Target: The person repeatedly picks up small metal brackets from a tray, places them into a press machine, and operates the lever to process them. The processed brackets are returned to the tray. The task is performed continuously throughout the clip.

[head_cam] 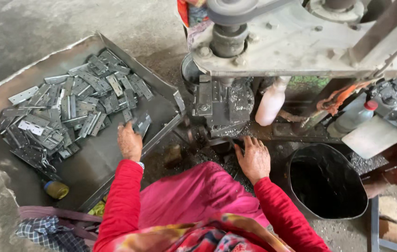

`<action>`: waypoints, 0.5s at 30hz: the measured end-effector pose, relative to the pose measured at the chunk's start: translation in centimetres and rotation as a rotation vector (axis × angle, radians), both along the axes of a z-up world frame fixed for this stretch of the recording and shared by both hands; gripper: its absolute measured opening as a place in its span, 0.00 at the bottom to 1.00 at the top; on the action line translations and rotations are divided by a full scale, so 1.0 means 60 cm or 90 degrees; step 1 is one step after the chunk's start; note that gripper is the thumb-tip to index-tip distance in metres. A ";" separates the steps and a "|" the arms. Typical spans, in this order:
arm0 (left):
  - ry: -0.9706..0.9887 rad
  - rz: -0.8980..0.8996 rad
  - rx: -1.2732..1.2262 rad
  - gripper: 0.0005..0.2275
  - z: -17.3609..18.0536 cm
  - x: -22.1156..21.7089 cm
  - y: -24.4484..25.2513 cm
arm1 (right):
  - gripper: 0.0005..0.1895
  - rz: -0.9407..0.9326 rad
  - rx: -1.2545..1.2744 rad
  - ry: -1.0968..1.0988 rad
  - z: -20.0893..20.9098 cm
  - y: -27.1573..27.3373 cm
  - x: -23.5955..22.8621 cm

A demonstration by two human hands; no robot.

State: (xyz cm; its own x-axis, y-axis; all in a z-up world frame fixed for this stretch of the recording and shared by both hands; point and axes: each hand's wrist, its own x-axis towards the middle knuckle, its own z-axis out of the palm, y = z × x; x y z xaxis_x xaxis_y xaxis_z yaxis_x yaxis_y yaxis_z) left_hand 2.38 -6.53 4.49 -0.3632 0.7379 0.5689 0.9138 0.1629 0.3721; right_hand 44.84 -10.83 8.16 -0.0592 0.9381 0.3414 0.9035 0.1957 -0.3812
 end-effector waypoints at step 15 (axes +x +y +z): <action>0.119 -0.291 0.066 0.12 0.115 0.333 0.062 | 0.17 -0.003 0.002 0.054 -0.004 0.002 0.002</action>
State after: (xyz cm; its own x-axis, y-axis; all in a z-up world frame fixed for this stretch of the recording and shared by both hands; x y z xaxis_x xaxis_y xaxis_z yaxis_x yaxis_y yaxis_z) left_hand 22.33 -2.83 11.39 0.0993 0.7343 0.6715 0.9354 -0.2991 0.1888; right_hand 44.96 -10.74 7.91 -0.0252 0.9373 0.3475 0.8688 0.1925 -0.4562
